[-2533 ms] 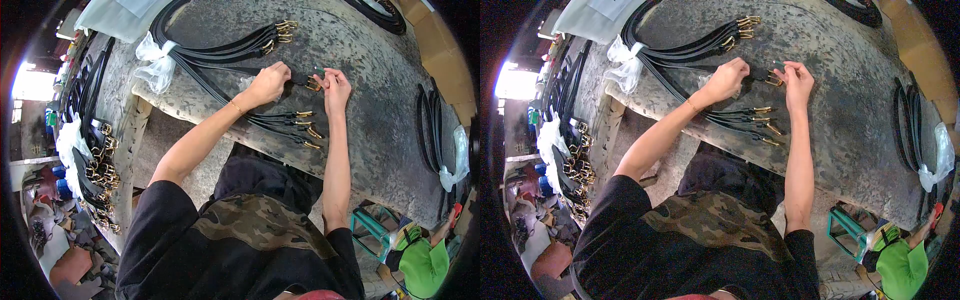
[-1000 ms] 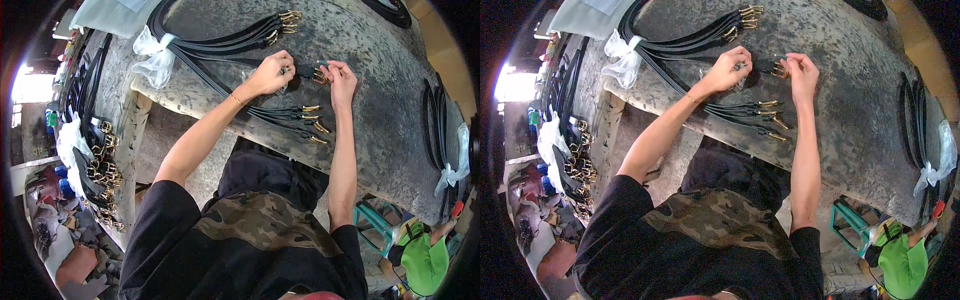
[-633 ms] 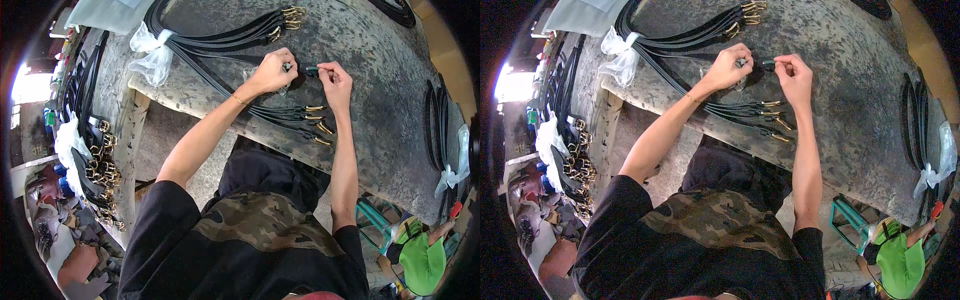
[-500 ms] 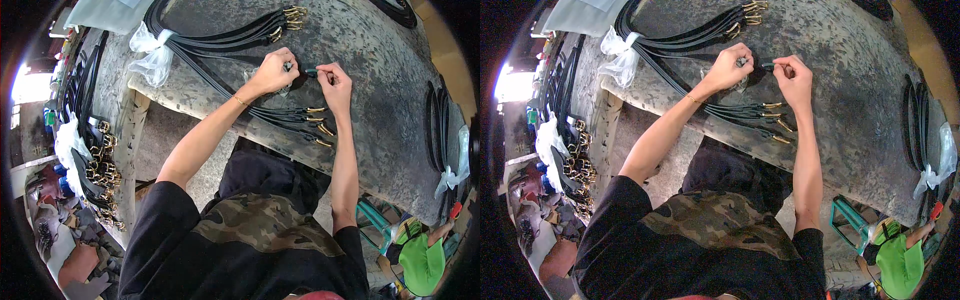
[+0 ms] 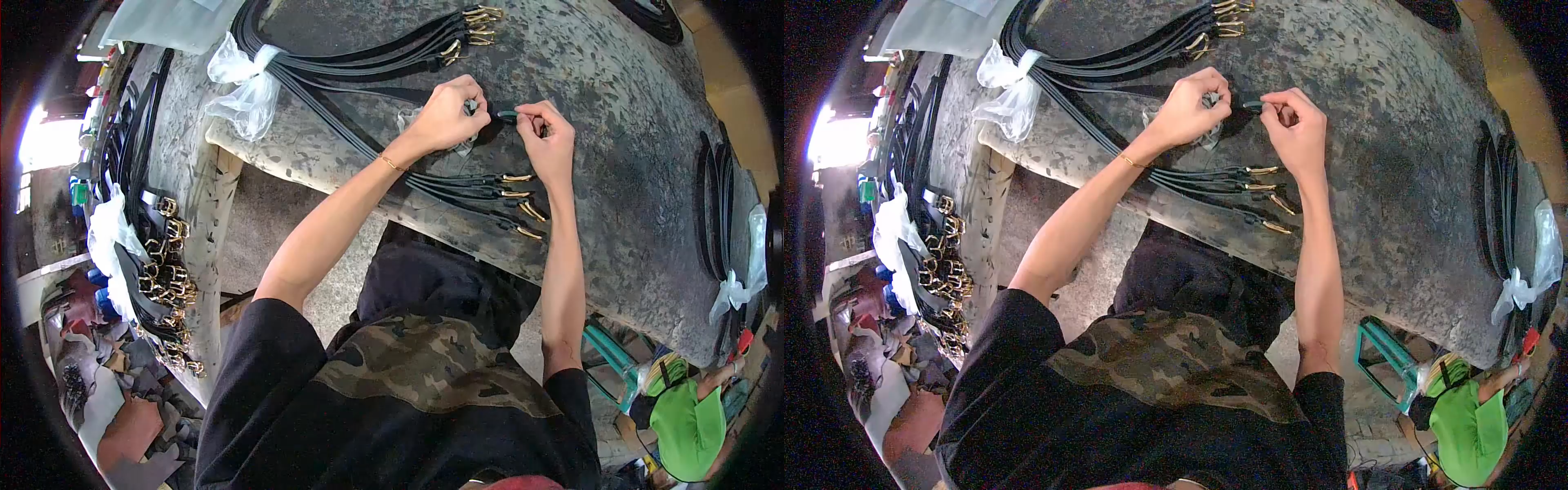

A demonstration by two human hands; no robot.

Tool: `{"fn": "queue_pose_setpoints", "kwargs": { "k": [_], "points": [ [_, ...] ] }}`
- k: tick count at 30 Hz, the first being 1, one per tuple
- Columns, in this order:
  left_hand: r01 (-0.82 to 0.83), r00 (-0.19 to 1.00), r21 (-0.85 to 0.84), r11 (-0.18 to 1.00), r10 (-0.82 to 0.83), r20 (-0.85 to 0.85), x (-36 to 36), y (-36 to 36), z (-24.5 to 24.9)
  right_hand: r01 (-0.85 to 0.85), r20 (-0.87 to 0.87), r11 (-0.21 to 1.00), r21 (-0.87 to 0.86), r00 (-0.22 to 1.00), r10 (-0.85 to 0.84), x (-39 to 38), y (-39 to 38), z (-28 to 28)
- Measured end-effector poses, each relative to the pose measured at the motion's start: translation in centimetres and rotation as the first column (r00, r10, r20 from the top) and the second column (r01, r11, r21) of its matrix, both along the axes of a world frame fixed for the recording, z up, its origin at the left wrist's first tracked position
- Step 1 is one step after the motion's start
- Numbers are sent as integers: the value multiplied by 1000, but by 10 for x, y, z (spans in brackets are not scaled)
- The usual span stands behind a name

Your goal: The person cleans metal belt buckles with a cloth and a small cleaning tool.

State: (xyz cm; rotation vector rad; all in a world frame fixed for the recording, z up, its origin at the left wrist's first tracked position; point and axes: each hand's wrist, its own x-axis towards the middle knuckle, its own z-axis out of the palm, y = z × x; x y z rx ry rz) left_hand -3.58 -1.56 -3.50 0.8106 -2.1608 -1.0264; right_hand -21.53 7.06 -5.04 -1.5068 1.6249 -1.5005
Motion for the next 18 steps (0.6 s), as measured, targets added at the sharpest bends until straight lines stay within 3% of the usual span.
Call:
{"fn": "queue_pose_setpoints", "kwargs": {
  "k": [4, 7, 9, 14, 18],
  "points": [
    [-4, 1000, -12, 1000, 4, -4, 1, -2, -3, -7, -31, 1000, -2, 999, 7, 0, -1, 0],
    [-16, 1000, -6, 1000, 16, -27, 1, -1, -7, -10, 82, 1000, 8, 997, 9, -3, 0, -4],
    [-62, 998, 103, 993, 64, -13, 0, -3, -4, 0, 348, 999, 50, 937, -18, -7, -2, -8],
    [-76, 997, 102, 992, 78, -16, 2, -6, -6, -4, 364, 998, 58, 931, -17, -10, -4, -12],
    [53, 997, 211, 976, -39, -72, 5, -4, 2, 5, 362, 999, 43, 932, -20, -10, -2, -8]
  ]
}}
